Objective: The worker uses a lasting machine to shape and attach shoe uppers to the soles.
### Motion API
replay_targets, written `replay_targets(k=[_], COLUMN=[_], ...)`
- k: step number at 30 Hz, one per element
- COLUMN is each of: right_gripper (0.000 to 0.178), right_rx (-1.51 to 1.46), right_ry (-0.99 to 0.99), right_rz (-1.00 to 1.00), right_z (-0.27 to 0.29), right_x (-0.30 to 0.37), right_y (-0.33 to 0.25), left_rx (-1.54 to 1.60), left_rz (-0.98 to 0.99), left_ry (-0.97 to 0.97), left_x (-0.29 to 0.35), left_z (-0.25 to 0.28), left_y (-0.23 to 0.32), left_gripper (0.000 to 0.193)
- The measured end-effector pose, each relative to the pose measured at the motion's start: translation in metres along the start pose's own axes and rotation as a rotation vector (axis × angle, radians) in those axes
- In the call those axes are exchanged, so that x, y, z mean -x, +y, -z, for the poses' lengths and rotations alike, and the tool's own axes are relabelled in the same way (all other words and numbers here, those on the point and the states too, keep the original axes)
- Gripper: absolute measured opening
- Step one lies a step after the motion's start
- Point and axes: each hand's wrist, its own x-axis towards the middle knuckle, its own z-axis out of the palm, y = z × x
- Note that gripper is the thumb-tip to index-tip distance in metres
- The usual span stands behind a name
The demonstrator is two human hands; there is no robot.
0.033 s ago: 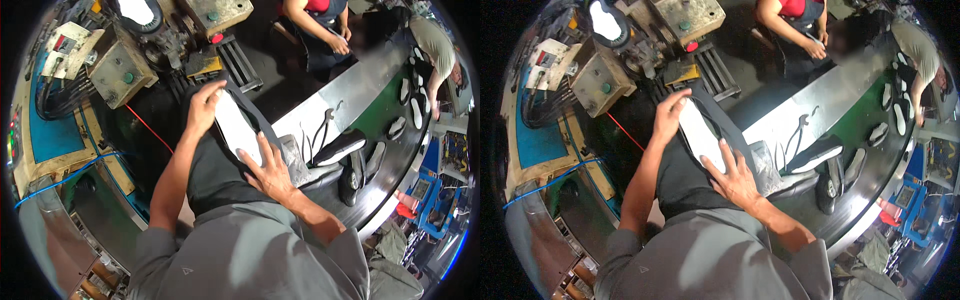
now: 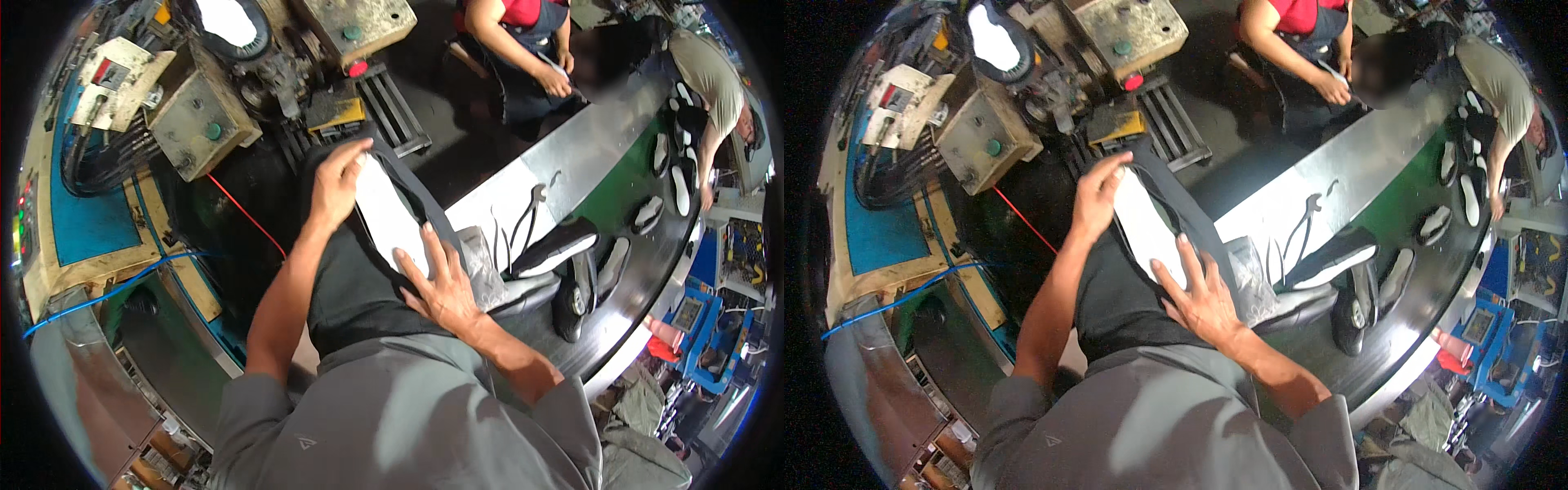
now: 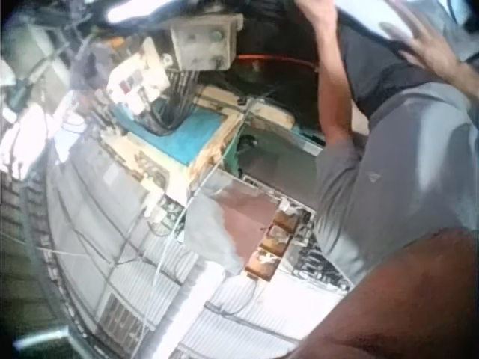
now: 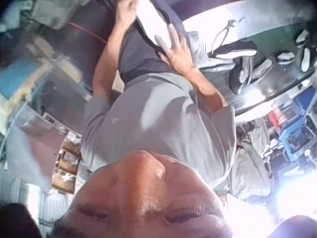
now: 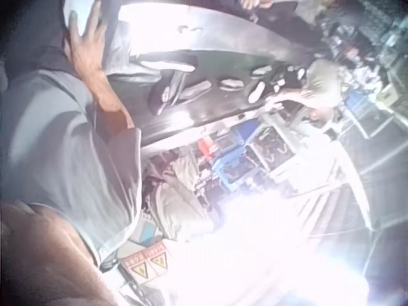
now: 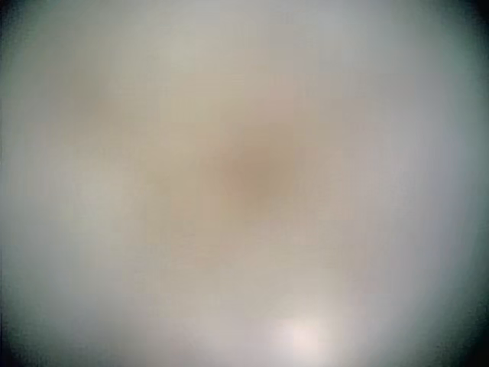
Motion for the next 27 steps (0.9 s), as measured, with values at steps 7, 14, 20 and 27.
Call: replay_targets(k=[7, 14, 20, 27], right_gripper=[0.097, 0.099, 0.091, 0.092], right_rx=[-0.046, -0.157, -0.086, -0.051], right_ry=[-0.007, 0.084, 0.213, 0.301], right_rz=[0.021, 0.008, 0.152, 0.390], right_z=[0.020, 0.078, 0.132, 0.137], right_x=[-0.010, -0.044, -0.147, -0.341], right_y=[0.001, -0.005, -0.011, -0.047], left_rx=[0.413, 0.191, 0.846, 0.824], left_rz=[0.383, 0.079, 0.381, 0.434], left_ry=[-0.038, 0.602, 0.367, 0.326], left_x=[0.008, -0.094, -0.258, -0.151], left_z=[-0.005, 0.148, 0.232, 0.276], left_y=[0.006, -0.030, 0.056, 0.043], left_gripper=[0.042, 0.043, 0.057, 0.072])
